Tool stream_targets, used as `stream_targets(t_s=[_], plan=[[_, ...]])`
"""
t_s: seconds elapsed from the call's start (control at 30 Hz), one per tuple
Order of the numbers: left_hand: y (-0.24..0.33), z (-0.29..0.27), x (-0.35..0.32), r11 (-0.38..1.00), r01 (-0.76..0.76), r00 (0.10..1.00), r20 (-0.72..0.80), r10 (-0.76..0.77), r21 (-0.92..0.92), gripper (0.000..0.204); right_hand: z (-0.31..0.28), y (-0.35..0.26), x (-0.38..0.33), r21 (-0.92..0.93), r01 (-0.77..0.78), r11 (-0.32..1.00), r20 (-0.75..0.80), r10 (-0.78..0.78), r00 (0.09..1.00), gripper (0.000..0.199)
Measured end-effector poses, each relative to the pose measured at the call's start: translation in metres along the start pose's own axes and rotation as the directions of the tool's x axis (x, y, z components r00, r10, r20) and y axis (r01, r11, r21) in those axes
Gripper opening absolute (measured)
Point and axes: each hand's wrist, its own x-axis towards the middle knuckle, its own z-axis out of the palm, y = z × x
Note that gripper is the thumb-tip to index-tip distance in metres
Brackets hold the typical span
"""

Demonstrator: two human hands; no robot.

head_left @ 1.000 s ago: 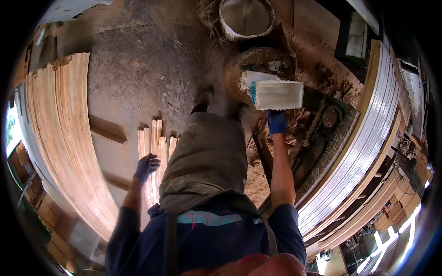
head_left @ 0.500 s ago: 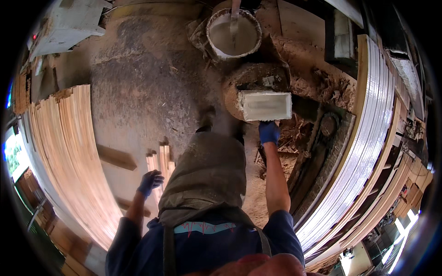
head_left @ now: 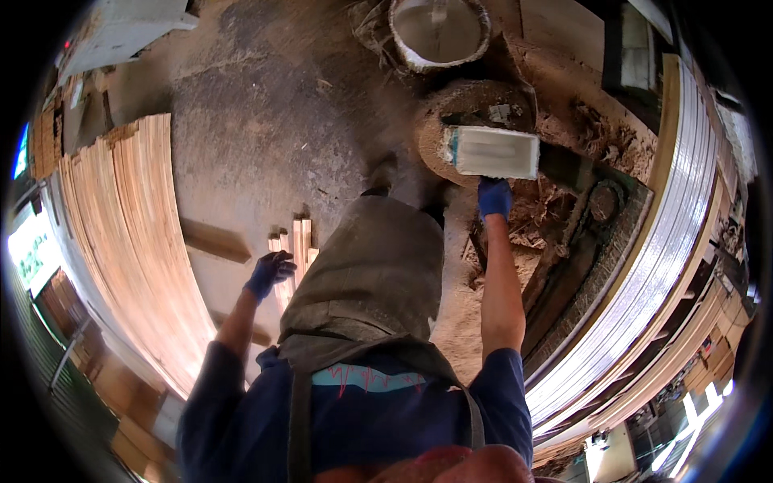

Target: The person applies a white substance to wooden planks using a roller and a putty knife. They repeatedly dip the roller into a bucket, spread the substance along the planks, and occasionally use the putty knife to scrape or spread the substance. The person also measures the planks with a tape measure and adjusts their position.

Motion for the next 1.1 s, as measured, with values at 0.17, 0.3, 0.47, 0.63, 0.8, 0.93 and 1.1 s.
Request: stream_targets(t_s=[0.17,0.3,0.47,0.63,0.8,0.93,1.1], plan=[[-0.003,-0.003,0.016,1.0,-0.024,0.998,0.049,0.025,-0.015,0.035,0.007,0.006,-0.002,-0.137,-0.06,0.989,0.031,0.065,0.997,0.039],[-0.048,-0.031,0.028,0.984,-0.154,0.981,0.104,0.162,-0.085,0.038,0.014,-0.014,-0.012,-0.236,0.106,0.966,0.2,-0.059,0.978,0.033],[-0.048,-0.055,0.021,0.999,0.031,0.999,0.015,-0.031,0.026,0.038,0.013,-0.069,-0.028,-0.301,-0.07,0.951,0.283,0.16,0.946,0.041],[0.027,0.016,0.008,0.987,-0.017,0.962,0.272,-0.028,0.162,0.041,-0.116,-0.069,-0.129,-0.361,0.135,0.923,0.214,-0.059,0.975,0.036],[0.074,0.089,0.059,0.899,-0.285,0.772,0.635,0.009,0.334,0.036,-0.301,-0.081,-0.279,0.077,0.203,0.976,0.139,-0.212,0.967,0.03],[0.061,0.177,0.061,0.785,-0.42,0.732,0.682,-0.004,0.456,0.032,-0.455,0.035,-0.402,0.37,0.186,0.91,-0.211,-0.112,0.971,0.034],[0.087,0.267,0.01,0.886,-0.153,0.859,0.502,-0.1,0.438,0.031,-0.565,0.22,-0.461,0.06,-0.321,0.945,-0.648,0.282,0.708,0.027]])
